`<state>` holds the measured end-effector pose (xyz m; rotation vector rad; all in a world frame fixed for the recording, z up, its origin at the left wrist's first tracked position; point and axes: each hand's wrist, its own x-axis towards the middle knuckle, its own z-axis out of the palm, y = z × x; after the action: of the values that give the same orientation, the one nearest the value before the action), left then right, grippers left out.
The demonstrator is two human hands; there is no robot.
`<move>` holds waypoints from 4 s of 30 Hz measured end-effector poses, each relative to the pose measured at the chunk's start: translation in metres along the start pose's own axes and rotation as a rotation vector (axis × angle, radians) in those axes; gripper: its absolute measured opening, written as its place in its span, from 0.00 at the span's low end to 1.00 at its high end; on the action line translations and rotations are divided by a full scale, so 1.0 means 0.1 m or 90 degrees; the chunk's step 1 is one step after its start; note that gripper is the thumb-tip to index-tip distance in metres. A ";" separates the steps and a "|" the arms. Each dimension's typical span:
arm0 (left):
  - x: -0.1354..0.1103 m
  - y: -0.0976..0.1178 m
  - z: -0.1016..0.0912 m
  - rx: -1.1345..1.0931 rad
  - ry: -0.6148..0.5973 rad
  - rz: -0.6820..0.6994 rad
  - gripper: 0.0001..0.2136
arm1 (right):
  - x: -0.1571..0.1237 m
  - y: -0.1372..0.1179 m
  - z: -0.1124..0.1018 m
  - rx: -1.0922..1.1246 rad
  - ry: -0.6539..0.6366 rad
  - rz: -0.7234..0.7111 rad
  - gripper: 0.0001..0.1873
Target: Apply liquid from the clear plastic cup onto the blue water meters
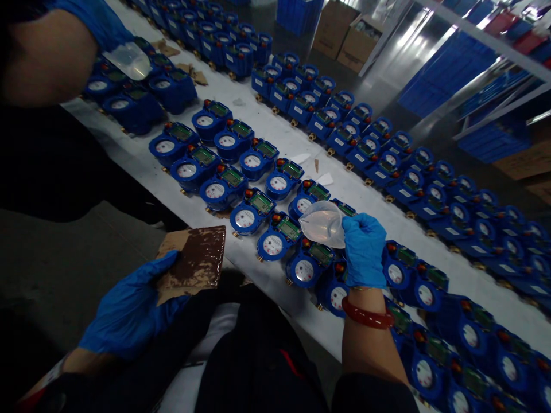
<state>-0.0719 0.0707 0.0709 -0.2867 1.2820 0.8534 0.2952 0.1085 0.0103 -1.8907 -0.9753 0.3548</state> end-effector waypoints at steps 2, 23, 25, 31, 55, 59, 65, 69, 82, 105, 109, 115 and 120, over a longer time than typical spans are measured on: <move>0.00 0.00 0.01 0.000 0.005 0.001 0.24 | 0.00 0.00 0.02 0.004 0.027 0.020 0.11; -0.02 0.04 0.01 0.010 0.007 -0.031 0.26 | 0.00 -0.07 0.03 -0.027 0.017 0.032 0.09; -0.02 0.04 0.01 0.016 0.012 -0.024 0.26 | 0.00 -0.05 0.02 -0.036 0.014 0.025 0.10; -0.01 0.02 -0.04 -0.007 0.008 -0.009 0.27 | 0.02 -0.02 0.02 -0.060 0.019 0.023 0.11; 0.02 0.03 0.00 -0.022 0.042 -0.025 0.23 | 0.00 -0.26 0.05 -0.090 0.026 0.039 0.08; 0.03 0.03 -0.01 -0.034 0.031 -0.034 0.24 | 0.02 -0.23 0.05 -0.086 0.028 0.034 0.10; 0.06 0.02 -0.04 -0.067 0.027 -0.022 0.24 | 0.03 -0.21 0.04 -0.089 0.029 0.010 0.12; 0.08 0.03 -0.05 -0.073 0.034 -0.025 0.24 | 0.04 -0.18 0.05 -0.087 0.032 0.008 0.13; 0.07 0.04 -0.09 -0.093 0.011 -0.048 0.23 | -0.01 -0.28 0.02 -0.053 -0.004 -0.042 0.12; 0.06 0.04 -0.05 -0.081 -0.010 -0.043 0.25 | 0.00 -0.27 0.01 -0.027 -0.004 -0.038 0.12; 0.03 0.05 0.00 -0.056 0.007 -0.026 0.25 | 0.02 -0.25 0.01 -0.022 0.001 -0.057 0.17; 0.04 0.03 0.01 -0.044 0.012 -0.019 0.23 | 0.03 -0.24 0.01 -0.029 -0.012 -0.054 0.16; 0.02 0.03 0.02 -0.086 0.030 -0.024 0.24 | 0.03 -0.25 0.00 -0.031 -0.016 -0.057 0.15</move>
<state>-0.0728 0.0747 0.0701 -0.4388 1.2602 0.9063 0.2856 0.1167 0.0320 -1.8839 -1.0897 0.3043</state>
